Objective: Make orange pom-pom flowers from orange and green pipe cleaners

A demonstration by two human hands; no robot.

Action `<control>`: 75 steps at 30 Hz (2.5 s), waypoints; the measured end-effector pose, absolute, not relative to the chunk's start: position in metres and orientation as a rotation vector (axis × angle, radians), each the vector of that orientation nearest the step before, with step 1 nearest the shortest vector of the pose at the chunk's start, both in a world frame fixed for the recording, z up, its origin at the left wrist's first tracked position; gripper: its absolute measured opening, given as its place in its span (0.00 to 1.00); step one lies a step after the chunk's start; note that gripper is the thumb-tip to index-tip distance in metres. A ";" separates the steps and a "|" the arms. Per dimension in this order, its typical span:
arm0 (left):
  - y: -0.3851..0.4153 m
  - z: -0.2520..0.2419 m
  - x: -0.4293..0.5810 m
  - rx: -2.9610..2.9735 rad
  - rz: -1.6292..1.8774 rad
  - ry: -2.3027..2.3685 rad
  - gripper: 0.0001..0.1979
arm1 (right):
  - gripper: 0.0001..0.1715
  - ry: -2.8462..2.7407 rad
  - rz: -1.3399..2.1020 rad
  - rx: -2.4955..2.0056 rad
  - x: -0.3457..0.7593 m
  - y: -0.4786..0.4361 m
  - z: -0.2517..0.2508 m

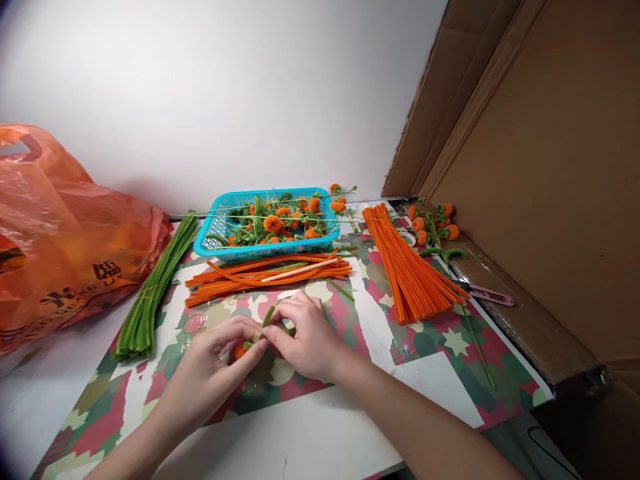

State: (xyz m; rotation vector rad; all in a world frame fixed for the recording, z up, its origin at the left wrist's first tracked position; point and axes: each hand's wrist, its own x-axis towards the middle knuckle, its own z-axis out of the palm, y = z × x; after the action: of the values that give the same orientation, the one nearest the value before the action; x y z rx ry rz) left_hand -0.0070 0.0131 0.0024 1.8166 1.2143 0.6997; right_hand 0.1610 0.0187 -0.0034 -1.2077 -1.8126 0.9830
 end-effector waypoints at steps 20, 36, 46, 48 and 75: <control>0.019 0.000 -0.012 1.515 0.862 1.212 0.08 | 0.10 -1.705 1.065 -1.091 0.163 0.020 -0.009; 0.013 -0.007 -0.008 2.123 0.931 1.293 0.05 | 0.09 -1.659 1.061 -1.153 0.161 0.018 -0.009; 0.018 0.004 -0.015 1.128 0.513 0.883 0.13 | 0.07 -1.815 1.171 -0.927 0.173 0.023 -0.002; 0.018 0.000 -0.018 1.066 0.503 0.866 0.12 | 0.07 -1.829 1.197 -0.891 0.175 0.025 -0.001; 0.022 0.007 -0.030 1.119 0.424 0.843 0.12 | 0.07 -1.893 1.158 -0.817 0.177 0.023 -0.003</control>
State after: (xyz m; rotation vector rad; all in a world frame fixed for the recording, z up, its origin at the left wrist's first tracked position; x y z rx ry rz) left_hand -0.0303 0.0221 0.0073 1.1185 0.8427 0.4237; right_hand 0.1766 0.0234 -0.0027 -0.8170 -1.8933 1.1578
